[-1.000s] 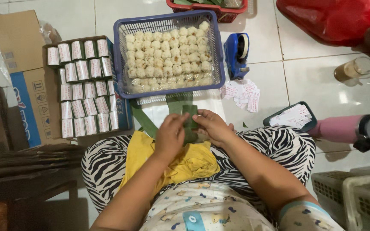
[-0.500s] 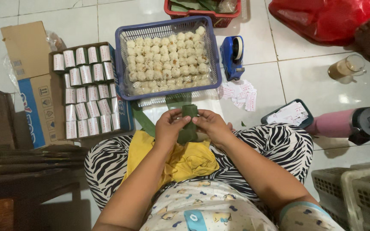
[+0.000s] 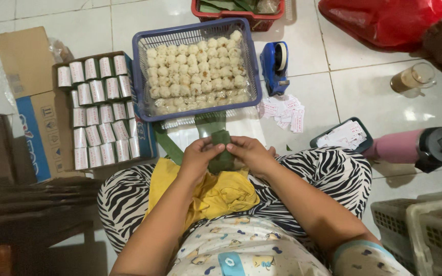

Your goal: The person sits on the floor and wraps small white food items in green leaves. They place each wrapped item into a cardboard box and occasionally apply a small label to the package.

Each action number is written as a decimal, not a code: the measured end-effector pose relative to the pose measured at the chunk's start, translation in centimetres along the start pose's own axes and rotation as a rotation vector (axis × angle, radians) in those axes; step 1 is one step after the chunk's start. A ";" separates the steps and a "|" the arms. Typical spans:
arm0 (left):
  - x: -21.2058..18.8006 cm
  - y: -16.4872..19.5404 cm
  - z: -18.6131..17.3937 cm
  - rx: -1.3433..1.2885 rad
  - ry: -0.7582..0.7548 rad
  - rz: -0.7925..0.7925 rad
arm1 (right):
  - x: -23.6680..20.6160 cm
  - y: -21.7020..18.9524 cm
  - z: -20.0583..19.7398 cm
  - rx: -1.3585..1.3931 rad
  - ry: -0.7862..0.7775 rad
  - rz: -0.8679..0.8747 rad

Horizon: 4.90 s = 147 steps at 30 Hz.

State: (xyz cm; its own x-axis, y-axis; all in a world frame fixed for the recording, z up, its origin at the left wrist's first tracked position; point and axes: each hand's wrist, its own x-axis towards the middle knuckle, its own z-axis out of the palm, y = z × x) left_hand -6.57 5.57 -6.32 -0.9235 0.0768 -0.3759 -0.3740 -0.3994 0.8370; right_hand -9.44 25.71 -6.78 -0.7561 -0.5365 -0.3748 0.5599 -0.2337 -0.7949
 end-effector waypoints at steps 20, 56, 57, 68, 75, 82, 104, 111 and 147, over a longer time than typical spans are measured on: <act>3.9 -4.2 -4.4 -0.153 0.173 -0.200 | 8.7 -7.7 -9.3 -1.616 0.711 -0.026; 4.6 -4.1 -4.3 -0.186 0.134 -0.166 | 9.2 -7.9 -10.4 -1.502 0.838 -0.212; 4.6 -4.0 -4.3 -0.192 0.136 -0.165 | 9.2 -7.8 -10.1 -1.601 0.876 -0.231; 4.3 -3.4 -4.3 -0.200 0.123 -0.163 | 8.7 -7.0 -10.6 -1.572 0.924 0.072; 4.4 -3.4 -4.4 -0.190 0.129 -0.157 | 8.7 -6.4 -9.5 -1.698 0.488 0.041; 4.4 -3.5 -4.4 -0.187 0.130 -0.149 | 8.8 -5.9 -9.7 -1.890 0.418 0.024; 4.0 -3.1 -4.3 -0.167 0.130 -0.133 | 8.9 -6.4 -8.7 -1.935 0.464 0.019; 3.3 -2.8 -4.6 -0.185 0.142 -0.131 | 7.1 -8.5 -7.4 -1.645 0.837 -0.169; 1.5 0.6 -4.1 -0.354 -0.053 0.009 | 3.5 -5.0 1.5 -0.408 0.286 0.069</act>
State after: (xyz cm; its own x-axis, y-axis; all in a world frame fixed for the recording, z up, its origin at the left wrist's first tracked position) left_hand -7.82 1.68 -8.01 -0.9333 0.1151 -0.3403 -0.3212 -0.6913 0.6472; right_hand -14.42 23.77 -3.41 -0.8164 -0.2829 -0.5034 0.4769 0.1613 -0.8640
